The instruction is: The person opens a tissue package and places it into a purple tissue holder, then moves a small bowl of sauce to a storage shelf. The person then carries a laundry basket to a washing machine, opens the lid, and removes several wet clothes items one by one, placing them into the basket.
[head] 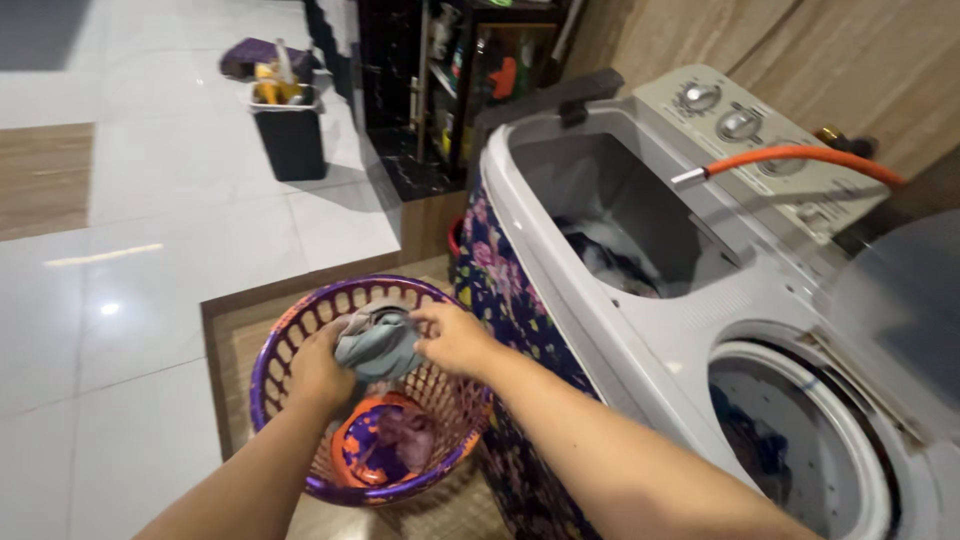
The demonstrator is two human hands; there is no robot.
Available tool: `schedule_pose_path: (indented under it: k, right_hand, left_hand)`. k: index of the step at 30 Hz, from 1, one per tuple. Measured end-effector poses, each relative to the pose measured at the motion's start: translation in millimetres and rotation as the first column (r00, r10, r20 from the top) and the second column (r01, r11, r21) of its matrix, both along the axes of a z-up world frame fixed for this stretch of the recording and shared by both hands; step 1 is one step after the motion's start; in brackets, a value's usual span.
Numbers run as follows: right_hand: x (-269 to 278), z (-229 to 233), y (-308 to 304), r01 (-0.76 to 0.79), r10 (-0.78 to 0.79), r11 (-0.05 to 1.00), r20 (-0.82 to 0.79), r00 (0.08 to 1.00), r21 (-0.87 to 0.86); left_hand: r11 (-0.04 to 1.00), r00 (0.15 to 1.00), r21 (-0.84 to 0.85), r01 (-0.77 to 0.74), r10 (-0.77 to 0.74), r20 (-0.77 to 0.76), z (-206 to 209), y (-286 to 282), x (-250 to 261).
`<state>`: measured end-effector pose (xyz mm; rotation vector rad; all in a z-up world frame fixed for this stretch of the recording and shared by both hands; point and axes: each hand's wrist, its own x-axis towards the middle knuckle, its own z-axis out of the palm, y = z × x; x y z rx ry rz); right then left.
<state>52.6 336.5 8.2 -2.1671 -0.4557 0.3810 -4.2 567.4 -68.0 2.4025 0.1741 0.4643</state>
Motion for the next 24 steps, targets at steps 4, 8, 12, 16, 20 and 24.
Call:
schedule_pose_path:
  k: [4, 8, 12, 16, 20, 24]
  right_hand:
    - [-20, -5, -25, -0.015, 0.0, 0.99, 0.104, 0.995, 0.14]
    - [-40, 26, -61, 0.134, -0.127, 0.991, 0.211, 0.969, -0.02]
    - [-66, 65, -100, 0.318, -0.331, 0.944, 0.261, 0.907, 0.093]
    - [-91, 95, -159, 0.481, -0.585, 0.781, 0.2, 0.786, 0.398]
    - [-110, 112, -232, 0.644, -0.771, 0.592, 0.109, 0.627, 0.485]
    - [-119, 100, -308, 0.744, -0.845, 0.505, 0.077, 0.529, 0.436]
  left_hand:
    - [0.996, 0.902, 0.054, -0.072, 0.088, -0.424, -11, -16, 19]
    - [0.993, 0.944, -0.093, 0.078, -0.104, -0.314, 12, -68, 32]
    - [0.915, 0.952, -0.314, 0.253, -0.293, -0.085, 68, -144, 40]
    - [0.794, 0.838, -0.3, 0.528, -0.43, 0.336, 132, -227, 28]
    - [0.668, 0.722, -0.292, 0.685, -0.567, 0.396, 179, -300, 5]
    - [0.529, 0.533, -0.158, 0.834, -0.695, 0.482, 201, -356, -12]
